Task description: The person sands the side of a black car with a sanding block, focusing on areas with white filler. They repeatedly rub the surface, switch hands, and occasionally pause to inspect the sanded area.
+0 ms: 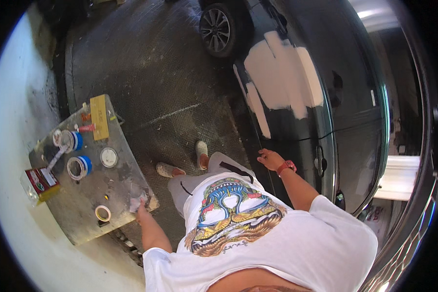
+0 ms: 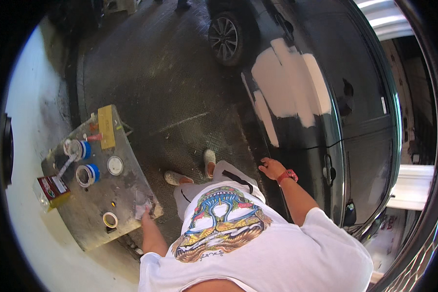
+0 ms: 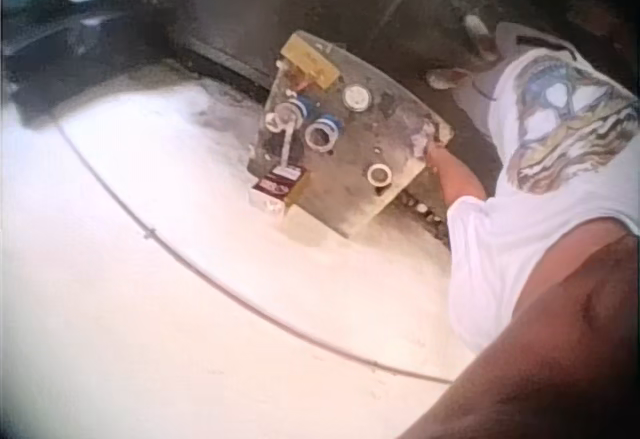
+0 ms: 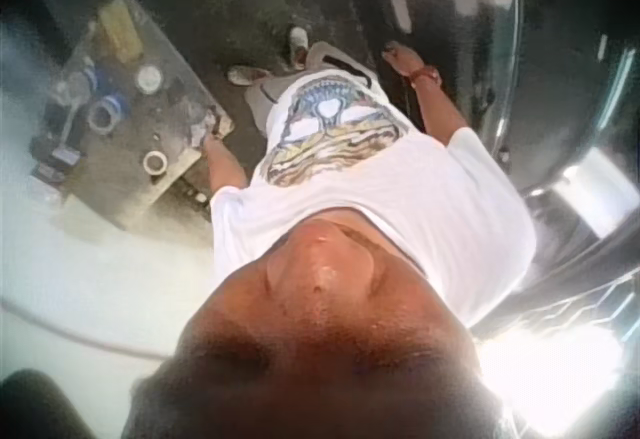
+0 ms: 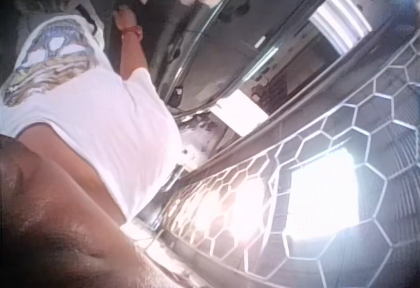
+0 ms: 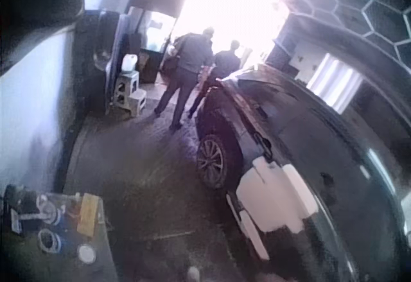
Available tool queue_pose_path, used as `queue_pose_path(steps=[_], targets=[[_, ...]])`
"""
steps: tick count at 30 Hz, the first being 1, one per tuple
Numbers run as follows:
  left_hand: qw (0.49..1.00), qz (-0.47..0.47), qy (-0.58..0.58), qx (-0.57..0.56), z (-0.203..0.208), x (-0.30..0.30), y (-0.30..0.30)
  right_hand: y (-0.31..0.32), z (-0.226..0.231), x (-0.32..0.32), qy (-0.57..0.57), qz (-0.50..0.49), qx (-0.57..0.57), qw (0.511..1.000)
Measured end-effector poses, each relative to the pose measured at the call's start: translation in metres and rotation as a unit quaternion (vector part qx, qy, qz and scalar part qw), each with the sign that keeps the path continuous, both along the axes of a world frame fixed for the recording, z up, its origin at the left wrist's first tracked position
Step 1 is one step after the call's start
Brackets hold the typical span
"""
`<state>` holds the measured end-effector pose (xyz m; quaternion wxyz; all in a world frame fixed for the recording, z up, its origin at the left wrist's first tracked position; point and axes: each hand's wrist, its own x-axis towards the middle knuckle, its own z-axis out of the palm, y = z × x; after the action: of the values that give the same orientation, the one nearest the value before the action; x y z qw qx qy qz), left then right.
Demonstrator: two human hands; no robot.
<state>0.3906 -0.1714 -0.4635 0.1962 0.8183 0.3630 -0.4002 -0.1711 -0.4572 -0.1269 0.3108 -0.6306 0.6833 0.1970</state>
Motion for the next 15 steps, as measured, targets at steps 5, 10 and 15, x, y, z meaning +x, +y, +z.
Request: queue_pose_path(steps=[5,10,15], targets=[[0.99,0.074,-0.045,-0.111,0.046,-0.007,-0.019,-0.02,-0.008,0.017,-0.004,0.014,-0.018,1.0],[0.93,0.091,-0.082,-0.347,0.077,-0.007,-0.005,0.005,-0.027,0.015,-0.007,0.006,-0.014,1.0],[0.892,-0.002,0.067,-0.447,0.119,0.007,-0.064,-0.041,-0.043,0.057,-0.198,-0.083,-0.038,0.976]])
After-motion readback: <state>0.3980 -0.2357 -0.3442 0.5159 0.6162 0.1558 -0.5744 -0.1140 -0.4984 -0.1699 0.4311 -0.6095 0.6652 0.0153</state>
